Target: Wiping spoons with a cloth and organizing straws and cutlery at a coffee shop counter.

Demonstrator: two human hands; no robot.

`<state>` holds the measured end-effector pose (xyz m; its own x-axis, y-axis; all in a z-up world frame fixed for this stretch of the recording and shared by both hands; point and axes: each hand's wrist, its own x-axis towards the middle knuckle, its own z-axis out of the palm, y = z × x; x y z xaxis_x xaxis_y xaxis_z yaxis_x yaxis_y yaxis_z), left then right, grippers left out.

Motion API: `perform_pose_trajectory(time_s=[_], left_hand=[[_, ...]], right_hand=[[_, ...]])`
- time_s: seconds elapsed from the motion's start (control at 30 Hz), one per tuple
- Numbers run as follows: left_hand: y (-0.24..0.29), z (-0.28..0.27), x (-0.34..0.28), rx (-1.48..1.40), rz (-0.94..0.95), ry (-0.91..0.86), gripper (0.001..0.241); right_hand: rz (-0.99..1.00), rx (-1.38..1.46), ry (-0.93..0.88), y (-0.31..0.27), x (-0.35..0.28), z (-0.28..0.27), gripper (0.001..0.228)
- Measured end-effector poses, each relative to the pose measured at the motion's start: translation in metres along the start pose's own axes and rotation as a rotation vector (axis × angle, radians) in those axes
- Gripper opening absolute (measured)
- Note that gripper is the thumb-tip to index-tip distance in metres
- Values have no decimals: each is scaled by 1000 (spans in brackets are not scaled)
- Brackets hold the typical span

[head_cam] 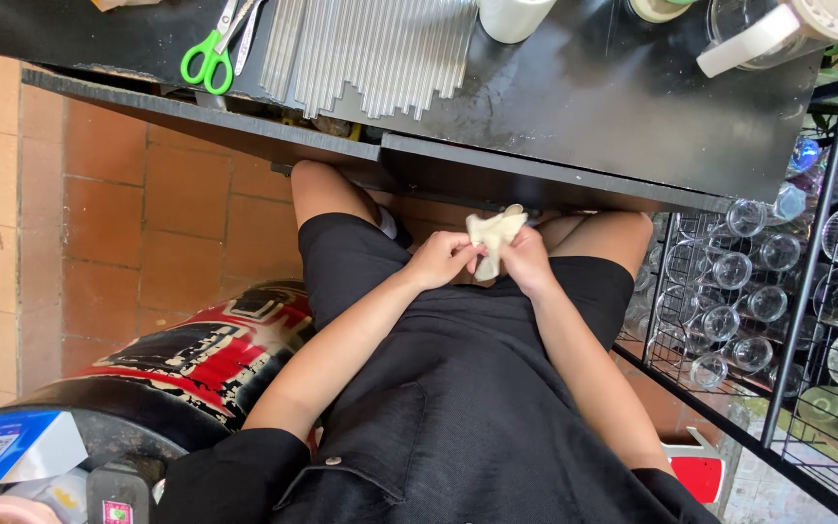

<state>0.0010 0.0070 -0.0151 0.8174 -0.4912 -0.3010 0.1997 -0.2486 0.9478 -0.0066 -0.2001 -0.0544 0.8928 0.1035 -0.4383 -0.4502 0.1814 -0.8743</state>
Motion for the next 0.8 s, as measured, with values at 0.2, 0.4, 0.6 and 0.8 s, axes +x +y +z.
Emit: perform_pose_trajectory(time_s=[0.2, 0.4, 0.6, 0.8], left_hand=[[11, 0, 0, 23, -44, 6, 23], [23, -2, -4, 95, -63, -42, 24], [23, -3, -5, 120, -72, -46, 24], [19, -5, -4, 116, -40, -21, 24]], right_hand=[[-49, 53, 119, 13, 8, -10, 20], [-196, 6, 353, -10, 3, -8, 18], [-220, 6, 297, -8, 6, -8, 18], [-80, -43, 233, 5, 7, -8, 15]])
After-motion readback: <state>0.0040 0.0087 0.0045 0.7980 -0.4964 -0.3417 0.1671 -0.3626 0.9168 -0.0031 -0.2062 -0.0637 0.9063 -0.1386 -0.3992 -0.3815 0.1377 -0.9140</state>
